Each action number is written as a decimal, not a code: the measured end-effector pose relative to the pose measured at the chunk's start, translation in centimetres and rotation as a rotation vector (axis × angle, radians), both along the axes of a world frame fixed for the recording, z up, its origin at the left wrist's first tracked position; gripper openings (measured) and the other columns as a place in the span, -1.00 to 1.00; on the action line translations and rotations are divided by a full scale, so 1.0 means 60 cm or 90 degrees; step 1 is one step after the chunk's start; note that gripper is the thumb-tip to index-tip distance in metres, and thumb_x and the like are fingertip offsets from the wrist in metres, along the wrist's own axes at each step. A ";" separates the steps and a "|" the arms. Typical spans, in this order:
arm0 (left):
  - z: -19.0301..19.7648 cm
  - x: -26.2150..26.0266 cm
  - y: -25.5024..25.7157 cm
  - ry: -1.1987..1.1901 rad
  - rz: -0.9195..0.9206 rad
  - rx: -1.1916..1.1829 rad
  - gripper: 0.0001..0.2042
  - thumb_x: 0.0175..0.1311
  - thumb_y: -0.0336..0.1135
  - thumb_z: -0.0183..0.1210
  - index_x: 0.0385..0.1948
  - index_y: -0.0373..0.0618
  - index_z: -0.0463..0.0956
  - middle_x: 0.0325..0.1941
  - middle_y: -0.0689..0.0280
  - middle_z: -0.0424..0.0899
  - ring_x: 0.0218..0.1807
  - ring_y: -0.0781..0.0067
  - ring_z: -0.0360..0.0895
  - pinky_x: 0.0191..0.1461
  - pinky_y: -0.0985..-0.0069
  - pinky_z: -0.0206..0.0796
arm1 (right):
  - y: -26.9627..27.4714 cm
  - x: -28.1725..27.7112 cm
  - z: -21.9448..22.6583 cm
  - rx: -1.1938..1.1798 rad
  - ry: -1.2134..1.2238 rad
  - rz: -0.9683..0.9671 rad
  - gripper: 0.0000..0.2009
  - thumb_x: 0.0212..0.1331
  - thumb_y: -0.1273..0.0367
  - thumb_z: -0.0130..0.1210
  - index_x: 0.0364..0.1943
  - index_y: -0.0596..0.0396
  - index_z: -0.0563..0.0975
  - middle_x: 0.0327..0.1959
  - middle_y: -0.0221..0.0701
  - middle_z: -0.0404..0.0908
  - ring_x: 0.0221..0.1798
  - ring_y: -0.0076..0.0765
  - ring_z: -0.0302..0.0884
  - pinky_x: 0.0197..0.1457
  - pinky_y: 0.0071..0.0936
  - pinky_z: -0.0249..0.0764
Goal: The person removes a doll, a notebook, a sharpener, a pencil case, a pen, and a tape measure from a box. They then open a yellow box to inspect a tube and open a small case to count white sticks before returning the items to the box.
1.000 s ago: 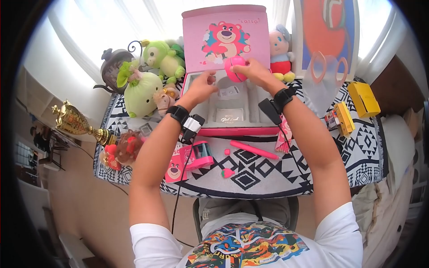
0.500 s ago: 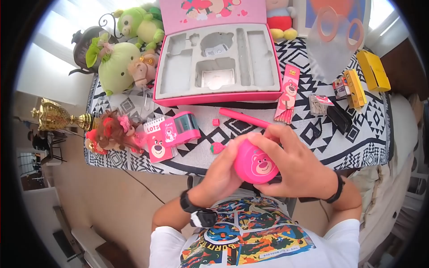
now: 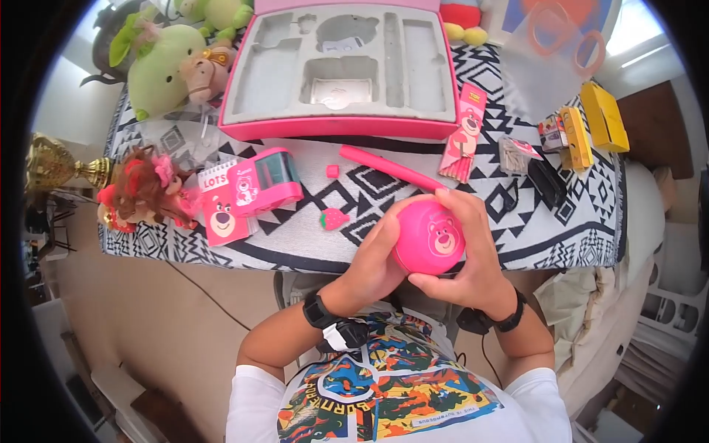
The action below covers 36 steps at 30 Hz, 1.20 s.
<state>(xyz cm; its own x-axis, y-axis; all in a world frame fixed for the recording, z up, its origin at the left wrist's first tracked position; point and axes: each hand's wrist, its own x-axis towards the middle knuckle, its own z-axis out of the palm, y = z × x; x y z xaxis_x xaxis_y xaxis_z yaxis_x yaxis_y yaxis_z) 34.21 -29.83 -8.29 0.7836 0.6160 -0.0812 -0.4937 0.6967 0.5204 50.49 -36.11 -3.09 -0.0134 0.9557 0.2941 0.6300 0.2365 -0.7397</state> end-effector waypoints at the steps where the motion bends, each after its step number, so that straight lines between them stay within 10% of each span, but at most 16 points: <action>1: -0.004 0.000 -0.002 -0.006 -0.007 -0.010 -0.31 0.55 0.23 -0.11 0.41 -0.22 0.18 0.37 0.20 0.39 0.38 0.41 0.40 0.47 0.32 0.25 | 0.001 0.001 0.001 -0.010 -0.006 -0.007 -0.05 -0.24 0.23 0.54 0.37 0.16 0.33 0.25 -0.04 0.37 0.27 0.11 0.36 0.36 -0.07 0.32; 11: 0.106 0.006 0.090 0.094 -0.020 0.088 -0.16 0.48 0.45 -0.37 0.38 -0.20 0.27 0.29 0.09 0.54 0.26 0.18 0.57 0.28 0.14 0.49 | 0.089 0.027 0.050 0.063 0.001 0.069 0.09 -0.25 0.11 0.60 0.43 0.21 0.24 0.30 -0.17 0.36 0.35 -0.18 0.38 0.42 -0.30 0.29; 23: 0.037 0.012 0.138 0.079 -0.062 0.015 -0.05 0.35 0.58 -0.41 0.43 -0.15 0.19 0.35 0.05 0.47 0.29 0.07 0.56 0.23 0.06 0.55 | 0.141 0.031 -0.002 0.161 -0.015 0.077 -0.07 -0.22 0.07 0.57 0.31 0.15 0.39 0.23 -0.12 0.45 0.28 0.05 0.38 0.37 -0.10 0.28; 26: 0.011 0.006 0.143 -0.085 -0.109 -0.016 -0.11 0.44 0.48 -0.39 0.45 -0.20 0.17 0.42 0.11 0.41 0.41 0.22 0.43 0.48 0.18 0.30 | 0.141 0.030 -0.013 0.172 0.009 0.087 -0.07 -0.23 0.10 0.58 0.31 0.15 0.38 0.21 -0.12 0.45 0.25 0.05 0.38 0.35 -0.10 0.29; 36: 0.004 -0.001 0.142 0.038 -0.129 -0.023 0.00 0.29 0.64 -0.38 0.42 -0.13 0.20 0.35 0.03 0.47 0.31 0.03 0.54 0.28 0.04 0.51 | 0.138 0.032 -0.024 0.151 0.058 0.137 -0.06 -0.22 0.19 0.57 0.34 0.17 0.34 0.24 -0.12 0.44 0.27 0.07 0.37 0.35 -0.12 0.31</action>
